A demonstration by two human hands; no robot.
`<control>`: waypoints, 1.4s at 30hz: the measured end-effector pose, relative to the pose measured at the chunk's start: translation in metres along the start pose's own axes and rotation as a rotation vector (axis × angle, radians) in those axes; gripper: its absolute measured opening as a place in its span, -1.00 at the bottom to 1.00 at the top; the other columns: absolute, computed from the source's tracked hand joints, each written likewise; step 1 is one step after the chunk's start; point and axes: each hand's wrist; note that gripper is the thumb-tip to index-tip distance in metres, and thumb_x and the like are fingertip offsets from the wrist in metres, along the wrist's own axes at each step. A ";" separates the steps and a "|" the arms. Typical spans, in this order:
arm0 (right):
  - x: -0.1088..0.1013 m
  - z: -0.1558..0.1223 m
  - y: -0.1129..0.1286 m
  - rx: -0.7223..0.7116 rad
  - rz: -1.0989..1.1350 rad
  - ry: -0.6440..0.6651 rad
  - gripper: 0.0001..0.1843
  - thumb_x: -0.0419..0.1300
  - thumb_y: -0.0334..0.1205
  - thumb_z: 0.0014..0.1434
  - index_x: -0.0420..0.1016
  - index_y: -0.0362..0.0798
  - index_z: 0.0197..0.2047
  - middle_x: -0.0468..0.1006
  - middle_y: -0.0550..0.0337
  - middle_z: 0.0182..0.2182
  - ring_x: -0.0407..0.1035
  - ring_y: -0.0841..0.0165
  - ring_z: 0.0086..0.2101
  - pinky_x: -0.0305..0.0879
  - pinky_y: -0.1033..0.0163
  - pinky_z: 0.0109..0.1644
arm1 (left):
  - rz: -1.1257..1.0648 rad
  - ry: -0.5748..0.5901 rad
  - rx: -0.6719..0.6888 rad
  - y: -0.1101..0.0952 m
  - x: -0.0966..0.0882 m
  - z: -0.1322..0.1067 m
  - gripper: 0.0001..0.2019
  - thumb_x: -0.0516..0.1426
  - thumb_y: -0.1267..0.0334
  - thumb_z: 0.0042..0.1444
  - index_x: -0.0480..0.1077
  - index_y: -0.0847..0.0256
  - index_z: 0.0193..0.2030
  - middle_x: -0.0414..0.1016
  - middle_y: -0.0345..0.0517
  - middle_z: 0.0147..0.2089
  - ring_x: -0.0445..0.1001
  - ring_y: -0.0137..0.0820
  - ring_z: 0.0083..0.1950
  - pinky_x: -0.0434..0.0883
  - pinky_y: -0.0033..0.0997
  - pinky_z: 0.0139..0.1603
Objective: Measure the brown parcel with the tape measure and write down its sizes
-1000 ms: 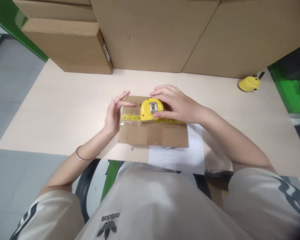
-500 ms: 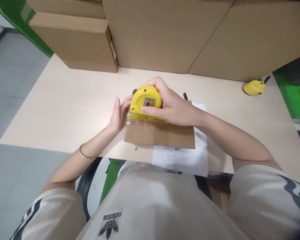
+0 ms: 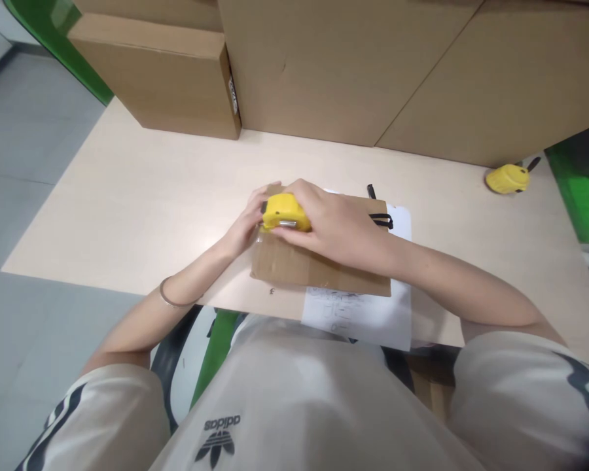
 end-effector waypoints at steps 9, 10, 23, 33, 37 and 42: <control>-0.028 -0.059 -0.046 0.126 0.203 -0.186 -0.64 0.39 0.06 0.23 0.46 0.04 -0.07 0.63 0.18 -0.19 0.50 0.28 -0.30 0.33 0.18 -0.26 | 0.147 0.099 0.048 -0.004 -0.006 0.002 -0.64 0.12 -0.16 0.27 0.53 -0.09 0.05 0.30 -0.14 0.49 0.10 0.03 0.62 0.02 0.33 0.64; -0.034 -0.069 -0.052 0.148 0.223 -0.204 -0.64 0.40 0.06 0.22 0.47 0.05 -0.07 0.63 0.19 -0.19 0.49 0.29 -0.31 0.34 0.17 -0.27 | 0.140 0.103 0.052 -0.004 -0.007 0.002 -0.65 0.12 -0.16 0.26 0.53 -0.10 0.05 0.31 -0.15 0.48 0.11 0.03 0.61 0.02 0.34 0.64; -0.043 -0.153 -0.107 0.332 0.306 -0.369 -0.64 0.51 -0.05 0.07 0.52 0.18 -0.10 0.59 0.23 -0.26 0.40 0.30 -0.43 0.31 0.14 -0.43 | 0.137 0.097 0.016 -0.012 -0.009 0.002 -0.62 0.17 -0.23 0.23 0.52 -0.08 0.01 0.41 -0.10 0.32 0.27 0.06 0.49 0.13 0.35 0.58; -0.030 -0.149 -0.109 0.358 0.345 -0.366 -0.65 0.49 -0.06 0.06 0.49 0.18 -0.13 0.61 0.20 -0.21 0.43 0.27 -0.37 0.33 0.11 -0.37 | 0.077 0.093 0.007 -0.008 -0.011 0.003 -0.63 0.22 -0.24 0.18 0.54 -0.13 -0.02 0.39 -0.14 0.28 0.27 0.03 0.46 0.15 0.32 0.57; -0.026 -0.149 -0.108 0.358 0.328 -0.362 -0.64 0.48 -0.04 0.07 0.48 0.19 -0.11 0.60 0.20 -0.20 0.41 0.28 -0.38 0.31 0.12 -0.38 | 0.057 0.099 0.004 -0.009 -0.011 0.003 -0.63 0.24 -0.24 0.16 0.55 -0.13 -0.03 0.39 -0.15 0.28 0.28 0.03 0.44 0.22 0.30 0.54; -0.040 -0.151 -0.098 0.290 0.264 -0.369 -0.65 0.50 -0.09 0.08 0.50 0.22 -0.10 0.60 0.17 -0.19 0.44 0.21 -0.35 0.30 0.07 -0.37 | 0.110 0.069 0.005 -0.010 -0.009 0.002 -0.62 0.21 -0.27 0.17 0.53 -0.12 -0.04 0.41 -0.13 0.27 0.30 0.02 0.43 0.18 0.31 0.56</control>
Point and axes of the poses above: each hand's wrist, its own z-axis towards the middle knuckle, its own x-axis out of the palm, y = z × x
